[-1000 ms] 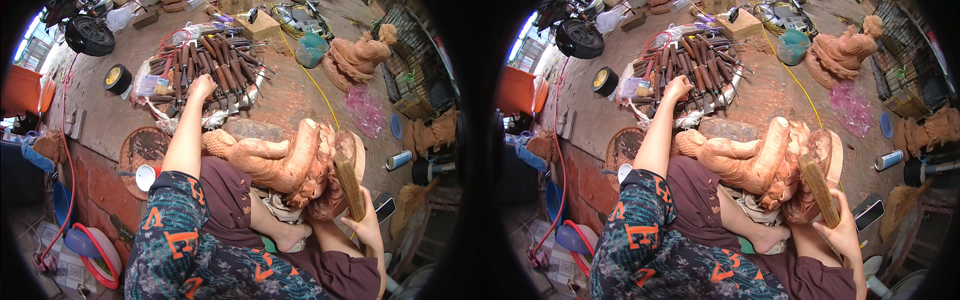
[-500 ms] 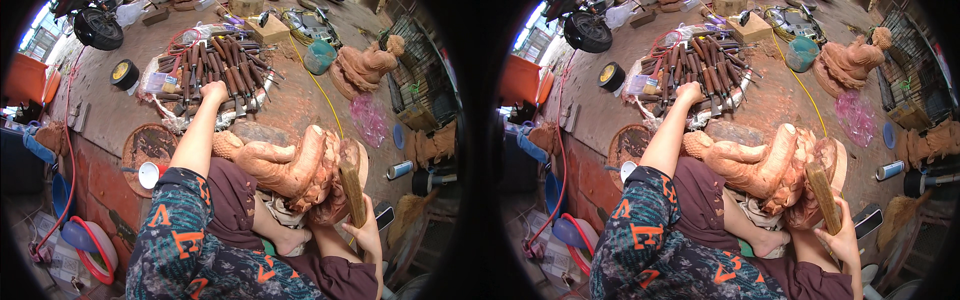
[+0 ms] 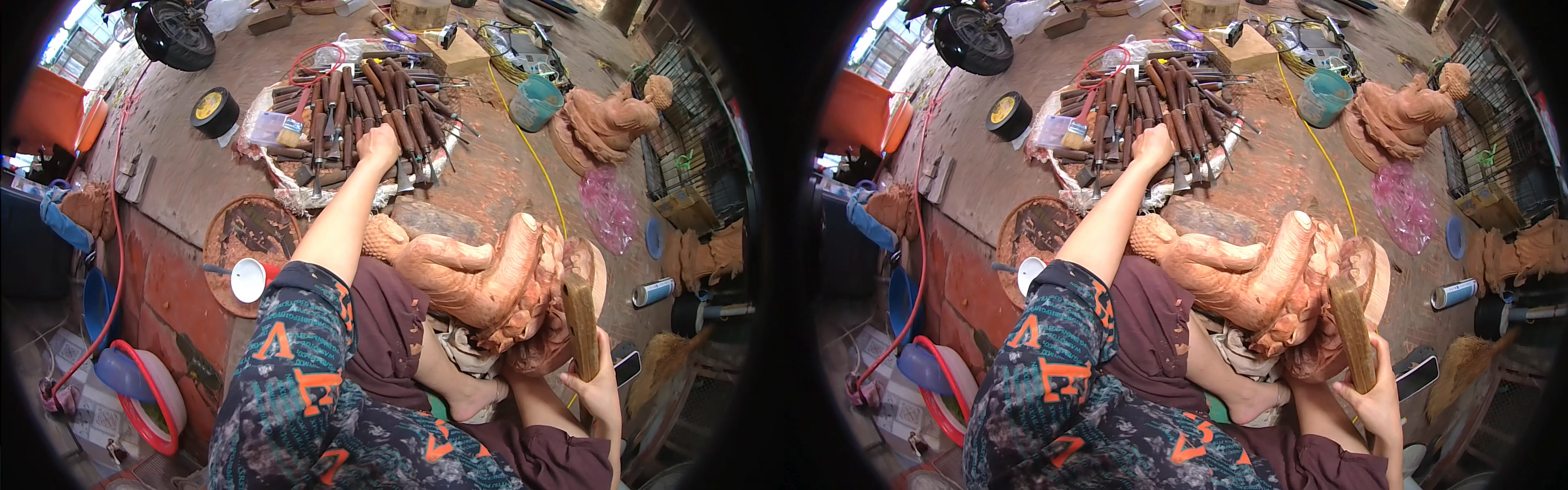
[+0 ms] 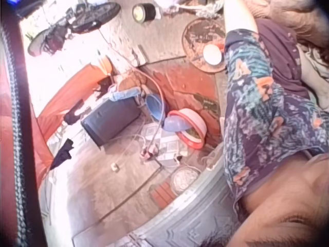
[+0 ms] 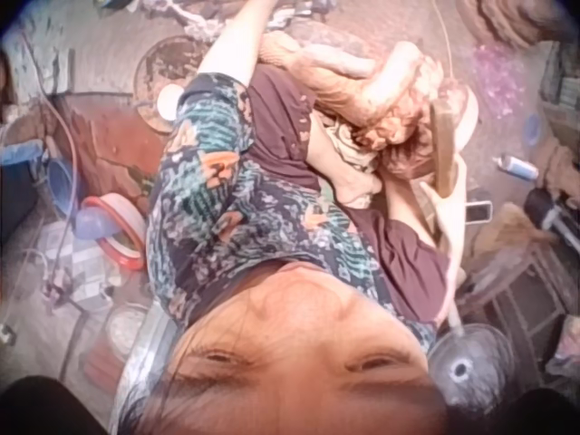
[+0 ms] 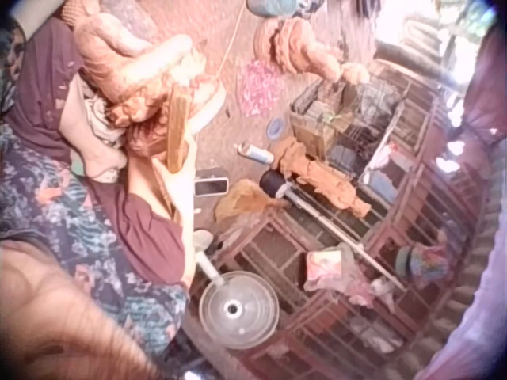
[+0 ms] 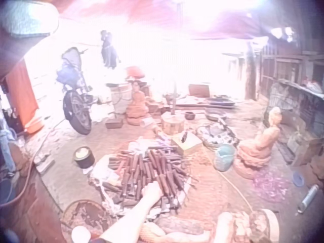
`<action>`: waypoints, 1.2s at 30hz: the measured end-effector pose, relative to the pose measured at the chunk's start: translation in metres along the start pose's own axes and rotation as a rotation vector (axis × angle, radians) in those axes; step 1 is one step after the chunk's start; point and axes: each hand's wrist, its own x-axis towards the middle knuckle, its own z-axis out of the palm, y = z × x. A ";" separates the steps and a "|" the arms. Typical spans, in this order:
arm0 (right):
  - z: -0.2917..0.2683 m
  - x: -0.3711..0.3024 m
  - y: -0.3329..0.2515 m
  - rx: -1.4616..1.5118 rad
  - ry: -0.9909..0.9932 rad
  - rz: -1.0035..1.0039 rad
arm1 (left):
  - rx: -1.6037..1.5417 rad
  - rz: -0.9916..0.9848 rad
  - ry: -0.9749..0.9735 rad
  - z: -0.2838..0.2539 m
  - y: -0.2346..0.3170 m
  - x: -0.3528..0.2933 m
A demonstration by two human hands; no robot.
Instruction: The person carves a large wooden sculpture of a reclining figure using a chisel and a wooden mallet. They repeatedly strike the chisel to shape the wood, occasionally pausing to select different chisels from a nearby collection.
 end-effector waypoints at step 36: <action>-0.005 0.001 0.006 0.008 -0.037 0.009 | -0.249 0.134 0.146 -0.003 -0.013 0.116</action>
